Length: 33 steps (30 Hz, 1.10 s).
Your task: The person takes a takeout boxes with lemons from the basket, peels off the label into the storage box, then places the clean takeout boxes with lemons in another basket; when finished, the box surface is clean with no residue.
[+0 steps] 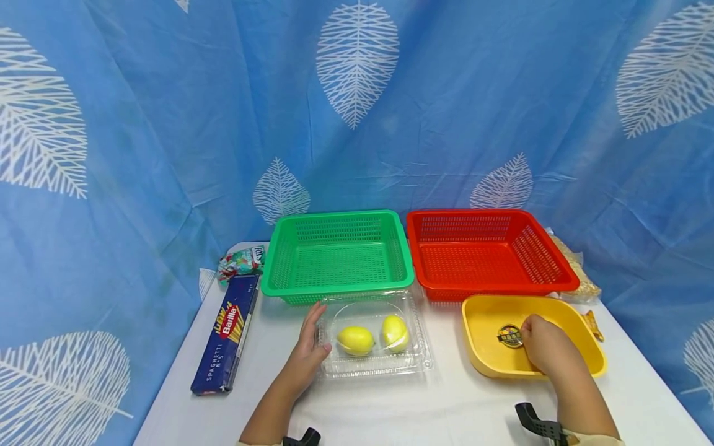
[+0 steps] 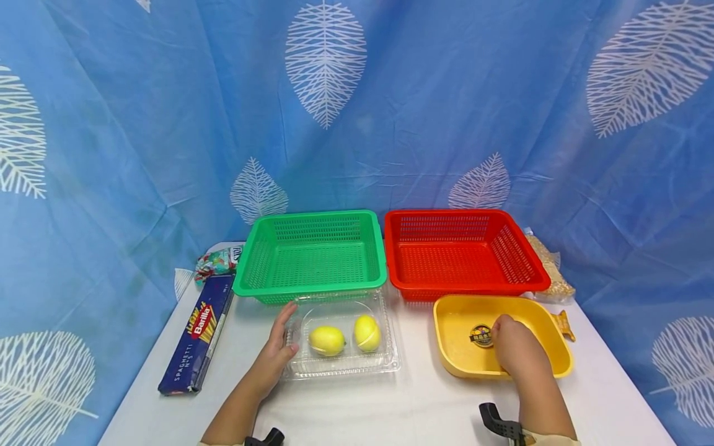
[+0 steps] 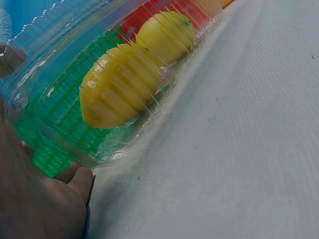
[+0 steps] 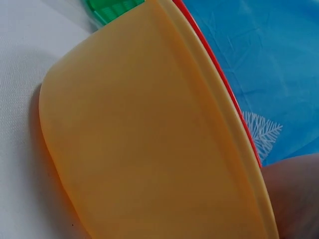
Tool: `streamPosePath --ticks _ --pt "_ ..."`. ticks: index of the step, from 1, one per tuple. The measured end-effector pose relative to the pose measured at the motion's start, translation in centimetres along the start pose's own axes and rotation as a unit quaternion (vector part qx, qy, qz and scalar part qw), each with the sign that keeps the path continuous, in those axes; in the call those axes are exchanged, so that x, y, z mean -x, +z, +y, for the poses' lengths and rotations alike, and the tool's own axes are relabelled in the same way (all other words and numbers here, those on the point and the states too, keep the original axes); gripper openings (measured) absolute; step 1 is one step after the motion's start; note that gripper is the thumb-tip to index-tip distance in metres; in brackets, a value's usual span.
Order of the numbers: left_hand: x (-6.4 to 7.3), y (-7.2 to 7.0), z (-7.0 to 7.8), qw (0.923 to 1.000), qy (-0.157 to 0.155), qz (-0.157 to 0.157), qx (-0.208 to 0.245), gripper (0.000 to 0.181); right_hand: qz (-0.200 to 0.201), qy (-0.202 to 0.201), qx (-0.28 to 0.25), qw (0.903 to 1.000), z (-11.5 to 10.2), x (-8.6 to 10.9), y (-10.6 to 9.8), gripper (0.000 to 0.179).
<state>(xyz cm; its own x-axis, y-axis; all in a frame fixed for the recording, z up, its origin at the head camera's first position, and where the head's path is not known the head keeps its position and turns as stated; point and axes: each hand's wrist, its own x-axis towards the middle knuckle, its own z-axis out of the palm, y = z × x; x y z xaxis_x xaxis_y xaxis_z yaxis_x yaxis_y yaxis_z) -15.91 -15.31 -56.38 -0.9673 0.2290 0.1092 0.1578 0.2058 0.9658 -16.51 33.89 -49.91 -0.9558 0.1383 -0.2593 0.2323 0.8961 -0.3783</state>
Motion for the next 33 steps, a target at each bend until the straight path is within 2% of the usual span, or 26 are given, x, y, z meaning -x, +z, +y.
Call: streamPosePath --ticks 11,21,33 --pt "-0.02 -0.06 0.16 1.0 -0.004 0.0 0.001 0.083 -0.012 0.006 0.013 0.9998 -0.35 0.01 0.15 0.014" --pt "-0.04 -0.06 0.45 0.9999 -0.012 -0.003 0.0 0.085 -0.02 0.031 0.016 0.9992 -0.31 -0.07 0.27 0.024" --pt "-0.02 -0.07 0.53 1.0 -0.001 -0.004 0.008 0.084 -0.008 0.026 0.041 0.9988 -0.25 -0.11 0.4 0.05"
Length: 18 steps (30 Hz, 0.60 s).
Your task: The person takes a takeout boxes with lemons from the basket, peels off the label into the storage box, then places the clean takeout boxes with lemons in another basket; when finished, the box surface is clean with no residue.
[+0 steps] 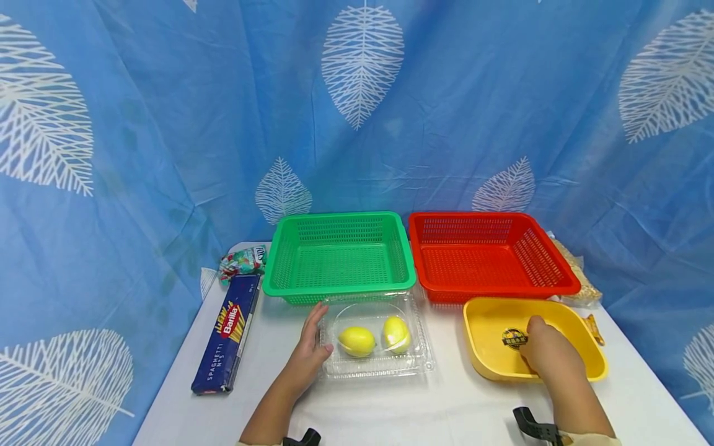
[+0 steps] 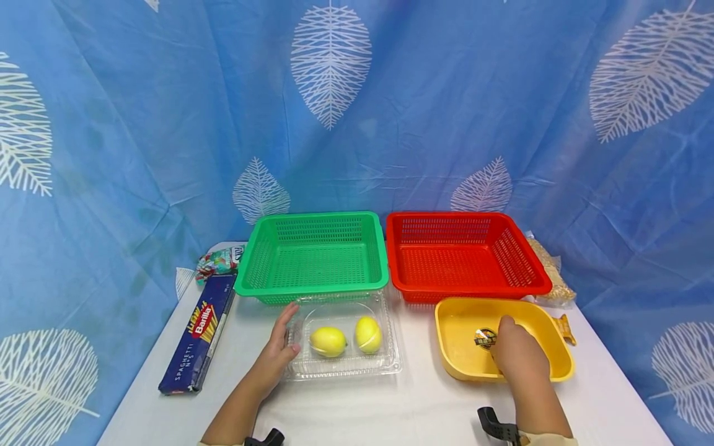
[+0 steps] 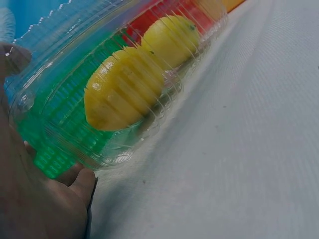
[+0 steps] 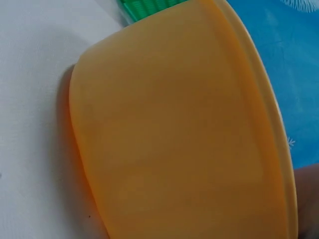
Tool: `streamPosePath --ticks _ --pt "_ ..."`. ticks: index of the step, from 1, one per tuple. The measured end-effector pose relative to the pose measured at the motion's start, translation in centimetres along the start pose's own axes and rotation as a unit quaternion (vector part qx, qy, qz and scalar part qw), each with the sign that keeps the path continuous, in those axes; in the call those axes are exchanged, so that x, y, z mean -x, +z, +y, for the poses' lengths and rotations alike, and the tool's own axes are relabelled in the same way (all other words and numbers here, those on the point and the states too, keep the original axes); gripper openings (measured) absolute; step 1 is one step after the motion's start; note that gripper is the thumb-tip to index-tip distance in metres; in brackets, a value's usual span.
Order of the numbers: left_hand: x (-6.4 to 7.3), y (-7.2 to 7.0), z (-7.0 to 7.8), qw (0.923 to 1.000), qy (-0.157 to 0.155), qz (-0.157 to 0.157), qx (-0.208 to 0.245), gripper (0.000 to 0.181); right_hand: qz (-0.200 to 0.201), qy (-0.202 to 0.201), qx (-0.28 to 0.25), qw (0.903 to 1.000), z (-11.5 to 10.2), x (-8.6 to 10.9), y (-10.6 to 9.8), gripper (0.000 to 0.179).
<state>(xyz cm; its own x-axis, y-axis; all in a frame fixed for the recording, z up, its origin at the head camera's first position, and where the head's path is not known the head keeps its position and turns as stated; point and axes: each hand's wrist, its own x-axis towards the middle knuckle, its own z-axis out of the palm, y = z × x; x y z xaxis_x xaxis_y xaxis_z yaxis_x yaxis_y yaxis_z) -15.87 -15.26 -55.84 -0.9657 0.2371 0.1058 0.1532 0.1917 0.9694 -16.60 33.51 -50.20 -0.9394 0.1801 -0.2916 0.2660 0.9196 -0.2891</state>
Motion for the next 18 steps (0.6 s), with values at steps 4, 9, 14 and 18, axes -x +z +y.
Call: streamPosePath --ticks 4,9,14,18 --pt "0.0 0.0 0.0 1.0 0.0 -0.001 0.006 0.083 -0.006 0.001 -0.013 0.9999 0.2 0.0 0.0 0.054" --pt "0.0 -0.1 -0.2 1.0 -0.001 -0.002 0.005 0.084 0.0 -0.003 -0.024 0.9997 0.7 -0.2 -0.4 0.058" --pt "0.0 0.0 -0.4 1.0 -0.006 -0.001 -0.001 0.085 0.005 -0.021 -0.024 0.9995 1.1 -0.2 -1.5 0.063" --pt "0.0 0.0 -0.4 1.0 -0.002 -0.001 -0.002 0.084 0.015 -0.053 -0.034 0.9979 1.3 0.0 -3.0 0.065"
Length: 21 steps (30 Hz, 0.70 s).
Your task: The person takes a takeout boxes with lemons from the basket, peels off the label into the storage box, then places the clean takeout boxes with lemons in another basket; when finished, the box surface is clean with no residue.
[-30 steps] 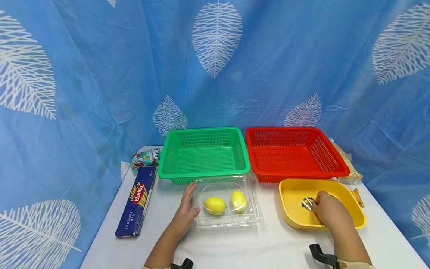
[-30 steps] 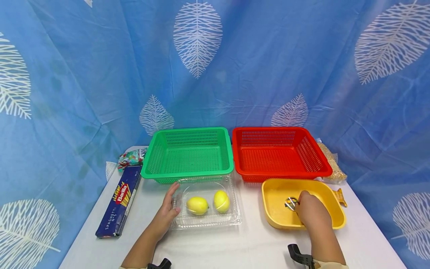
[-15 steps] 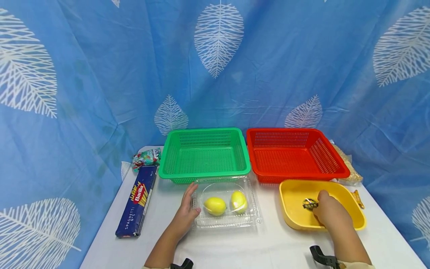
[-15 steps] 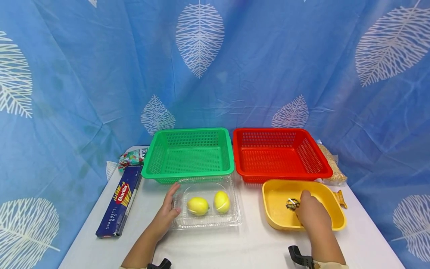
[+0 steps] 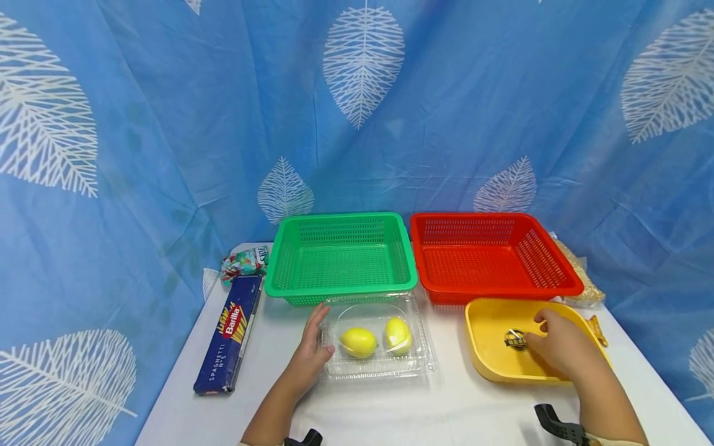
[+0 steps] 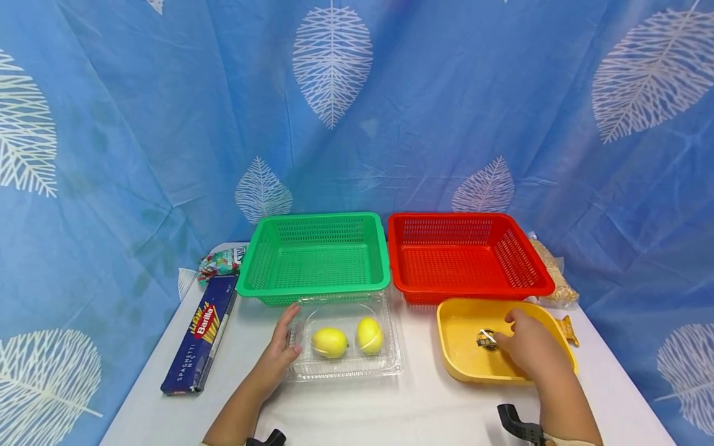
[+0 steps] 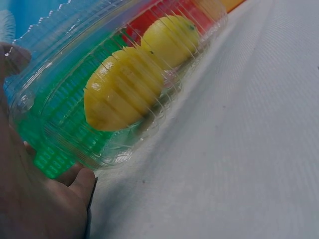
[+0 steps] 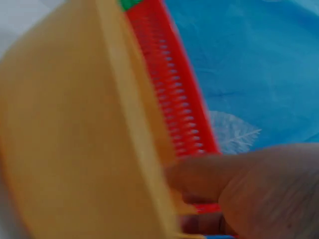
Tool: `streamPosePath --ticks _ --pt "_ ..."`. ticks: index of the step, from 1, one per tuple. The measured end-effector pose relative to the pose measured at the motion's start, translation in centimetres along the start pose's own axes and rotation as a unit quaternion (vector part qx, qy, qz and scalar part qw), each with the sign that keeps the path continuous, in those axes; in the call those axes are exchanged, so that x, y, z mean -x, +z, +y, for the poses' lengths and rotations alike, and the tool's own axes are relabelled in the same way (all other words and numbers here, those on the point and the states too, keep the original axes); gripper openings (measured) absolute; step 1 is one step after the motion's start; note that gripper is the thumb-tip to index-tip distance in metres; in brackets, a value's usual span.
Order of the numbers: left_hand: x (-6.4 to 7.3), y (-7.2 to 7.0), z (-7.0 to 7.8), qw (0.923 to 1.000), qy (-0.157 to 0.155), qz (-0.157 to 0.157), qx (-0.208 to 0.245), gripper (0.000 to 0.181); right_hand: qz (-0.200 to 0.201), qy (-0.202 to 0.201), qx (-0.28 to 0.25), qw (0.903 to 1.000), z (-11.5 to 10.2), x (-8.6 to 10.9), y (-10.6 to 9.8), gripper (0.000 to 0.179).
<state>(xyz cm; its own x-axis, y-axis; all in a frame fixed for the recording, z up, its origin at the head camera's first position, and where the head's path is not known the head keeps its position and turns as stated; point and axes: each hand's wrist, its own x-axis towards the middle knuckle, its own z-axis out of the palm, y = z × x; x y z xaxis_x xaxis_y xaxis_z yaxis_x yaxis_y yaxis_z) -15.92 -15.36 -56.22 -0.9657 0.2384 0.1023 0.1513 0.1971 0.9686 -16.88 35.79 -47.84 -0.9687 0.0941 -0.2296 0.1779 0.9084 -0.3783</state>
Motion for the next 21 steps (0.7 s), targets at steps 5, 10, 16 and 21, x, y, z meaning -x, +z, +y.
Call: streamPosePath --ticks 5,10,16,21 --pt "0.0 0.0 0.1 1.0 -0.001 -0.002 -0.002 0.083 0.037 -0.048 -0.028 0.9978 0.5 0.5 -2.2 0.061" --pt "0.0 0.0 0.1 1.0 0.001 0.001 -0.005 0.083 0.059 -0.068 -0.042 0.995 1.2 0.3 -4.6 0.067" --pt "0.0 0.0 0.2 1.0 -0.004 0.004 -0.002 0.081 0.116 -0.084 -0.057 0.988 2.0 -1.5 -6.4 0.074" --pt "0.2 0.1 0.1 0.9999 -0.008 0.002 0.007 0.079 0.146 -0.064 -0.057 0.9857 2.9 -3.3 -6.9 0.091"
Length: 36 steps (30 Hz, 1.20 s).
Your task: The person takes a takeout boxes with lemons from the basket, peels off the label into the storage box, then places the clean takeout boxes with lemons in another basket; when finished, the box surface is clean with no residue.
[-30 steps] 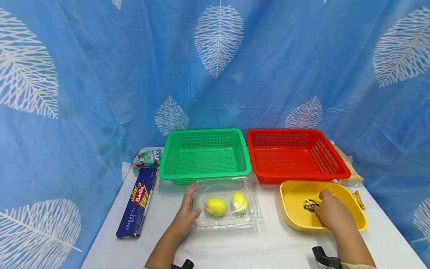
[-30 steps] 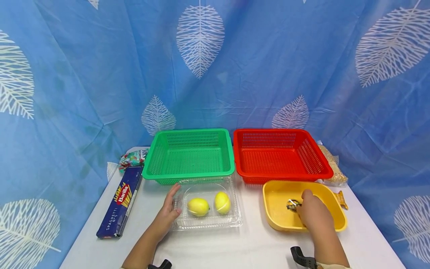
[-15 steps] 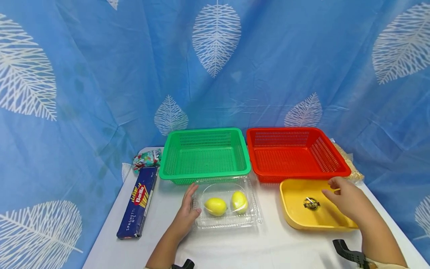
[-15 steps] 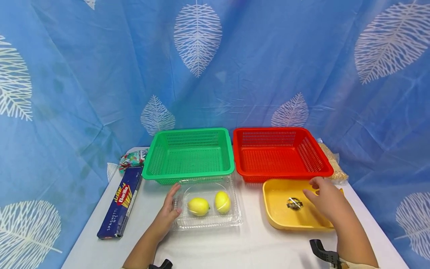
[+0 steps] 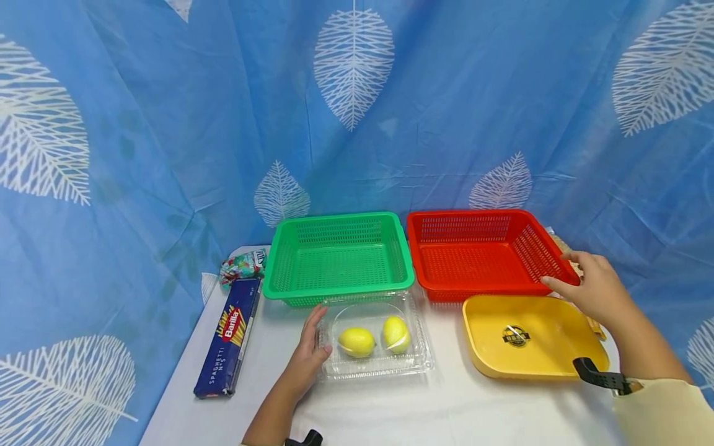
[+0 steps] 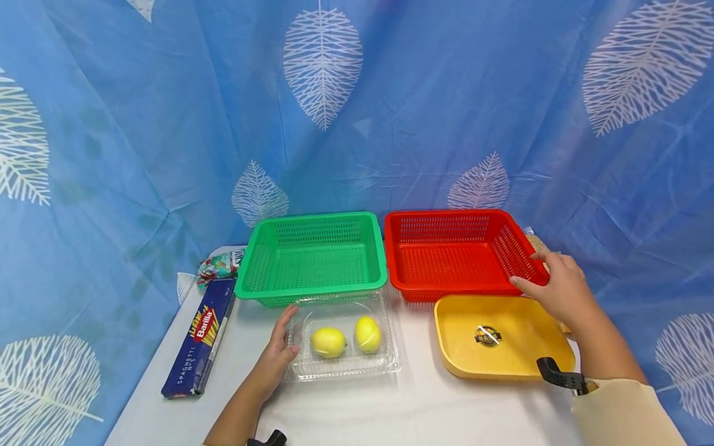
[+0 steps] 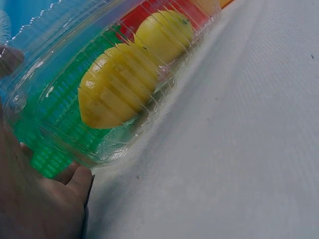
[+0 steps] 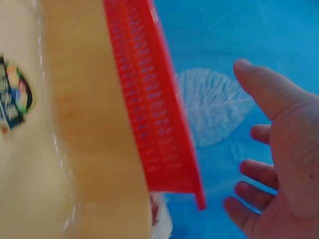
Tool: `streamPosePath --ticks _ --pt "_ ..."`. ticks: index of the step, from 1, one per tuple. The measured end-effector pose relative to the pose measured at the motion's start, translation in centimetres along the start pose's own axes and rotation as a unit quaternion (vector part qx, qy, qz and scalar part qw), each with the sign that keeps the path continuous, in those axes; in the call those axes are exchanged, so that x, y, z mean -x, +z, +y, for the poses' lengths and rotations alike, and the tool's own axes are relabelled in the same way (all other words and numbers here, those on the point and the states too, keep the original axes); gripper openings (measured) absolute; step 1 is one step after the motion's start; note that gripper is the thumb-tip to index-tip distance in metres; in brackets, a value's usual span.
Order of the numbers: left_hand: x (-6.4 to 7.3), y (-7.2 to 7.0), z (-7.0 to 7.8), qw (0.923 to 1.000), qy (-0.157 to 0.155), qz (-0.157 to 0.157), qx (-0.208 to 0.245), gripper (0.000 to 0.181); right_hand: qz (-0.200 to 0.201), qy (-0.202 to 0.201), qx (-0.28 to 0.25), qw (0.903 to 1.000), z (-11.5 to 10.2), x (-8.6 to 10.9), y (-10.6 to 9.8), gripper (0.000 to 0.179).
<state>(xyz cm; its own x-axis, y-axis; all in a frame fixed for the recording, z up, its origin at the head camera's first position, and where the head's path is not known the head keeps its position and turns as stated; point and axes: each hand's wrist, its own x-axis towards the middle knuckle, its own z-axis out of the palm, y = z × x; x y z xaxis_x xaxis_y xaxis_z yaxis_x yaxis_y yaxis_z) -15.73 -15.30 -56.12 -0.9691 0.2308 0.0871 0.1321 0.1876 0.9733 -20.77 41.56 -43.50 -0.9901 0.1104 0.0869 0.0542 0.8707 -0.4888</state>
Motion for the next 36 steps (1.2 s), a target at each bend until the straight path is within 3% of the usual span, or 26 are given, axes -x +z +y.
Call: streamPosePath --ticks 6,15,20,24,36 --pt "0.1 0.1 -0.1 1.0 -0.005 0.002 0.005 0.076 -0.016 0.021 -0.02 0.9995 1.5 -2.7 0.5 0.118" --pt "-0.1 0.1 -0.4 0.9999 -0.004 0.006 0.009 0.077 -0.047 0.005 -0.038 0.9982 2.7 -6.3 1.4 0.123" --pt "0.0 0.3 -0.6 0.9999 -0.006 0.0 0.008 0.077 -0.062 -0.011 -0.034 0.9974 3.0 -6.6 2.4 0.125" --pt "0.0 0.2 -0.5 1.0 -0.002 0.002 0.006 0.076 -0.07 -0.022 -0.002 0.9973 3.2 -7.0 3.1 0.127" --pt "-0.1 -0.1 -0.5 0.9999 0.011 -0.005 0.01 0.076 -0.09 -0.003 0.026 0.9956 3.3 -7.1 3.5 0.133"
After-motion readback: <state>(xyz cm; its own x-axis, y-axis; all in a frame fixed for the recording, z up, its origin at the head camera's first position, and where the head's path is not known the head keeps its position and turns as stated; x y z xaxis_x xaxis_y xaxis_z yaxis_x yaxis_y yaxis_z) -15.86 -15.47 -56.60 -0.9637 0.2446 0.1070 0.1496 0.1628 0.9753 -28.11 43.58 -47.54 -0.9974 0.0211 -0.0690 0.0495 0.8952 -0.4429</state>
